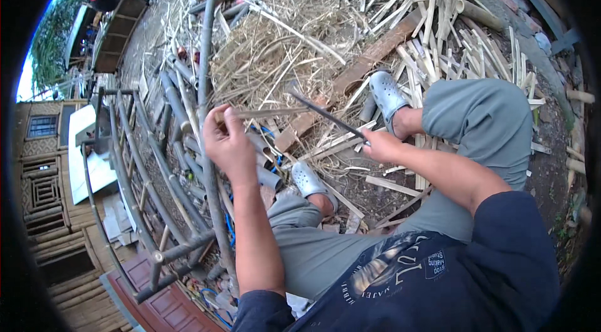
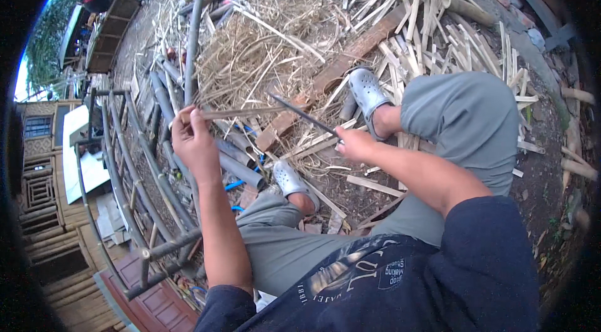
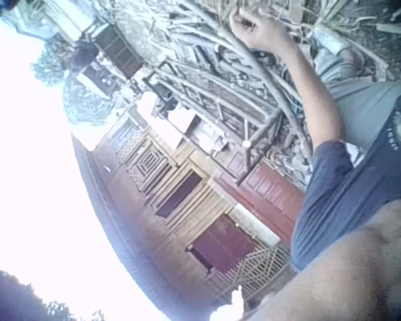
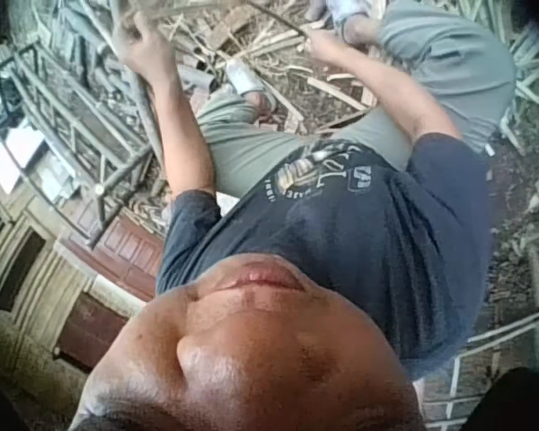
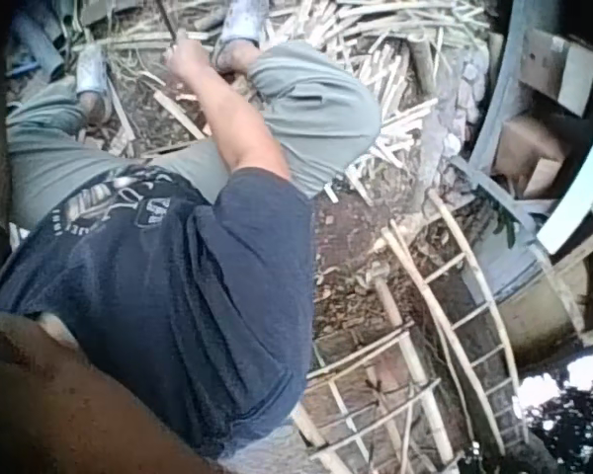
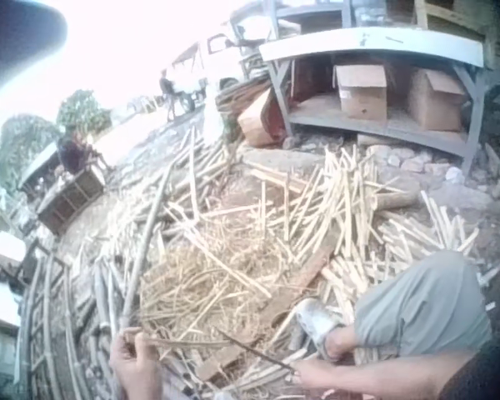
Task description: Shaving and smoothing a piece of bamboo or wood using a large knife.
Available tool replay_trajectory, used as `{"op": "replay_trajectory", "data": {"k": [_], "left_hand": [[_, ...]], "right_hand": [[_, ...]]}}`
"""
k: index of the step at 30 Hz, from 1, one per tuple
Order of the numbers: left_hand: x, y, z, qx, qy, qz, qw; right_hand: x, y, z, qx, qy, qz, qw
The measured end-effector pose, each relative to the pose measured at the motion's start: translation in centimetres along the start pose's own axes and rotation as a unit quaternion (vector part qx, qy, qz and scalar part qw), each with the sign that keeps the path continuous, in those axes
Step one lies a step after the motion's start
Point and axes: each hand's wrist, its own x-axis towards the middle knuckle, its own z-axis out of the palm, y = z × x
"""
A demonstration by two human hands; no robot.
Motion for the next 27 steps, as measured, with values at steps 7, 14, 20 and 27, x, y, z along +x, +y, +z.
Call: {"op": "replay_trajectory", "data": {"k": [7,14,20,27], "left_hand": [[0.1,-0.2,-0.2,-0.038,0.009,-0.016,0.999],[-0.5,0.6,-0.3,0.023,-0.034,-0.003,0.999],[-0.3,0.7,0.6,0.019,-0.035,0.018,0.999],[-0.1,0.8,0.2,0.027,-0.03,0.004,0.999]], "right_hand": [[-2.4,-4.6,0.9,0.042,0.095,-0.073,0.992],[0.3,1.4,1.2,-0.005,0.026,0.034,0.999],[-0.8,-2.0,1.5,0.043,0.083,-0.057,0.994],[-0.6,-1.7,1.5,0.047,0.007,0.054,0.997]]}}
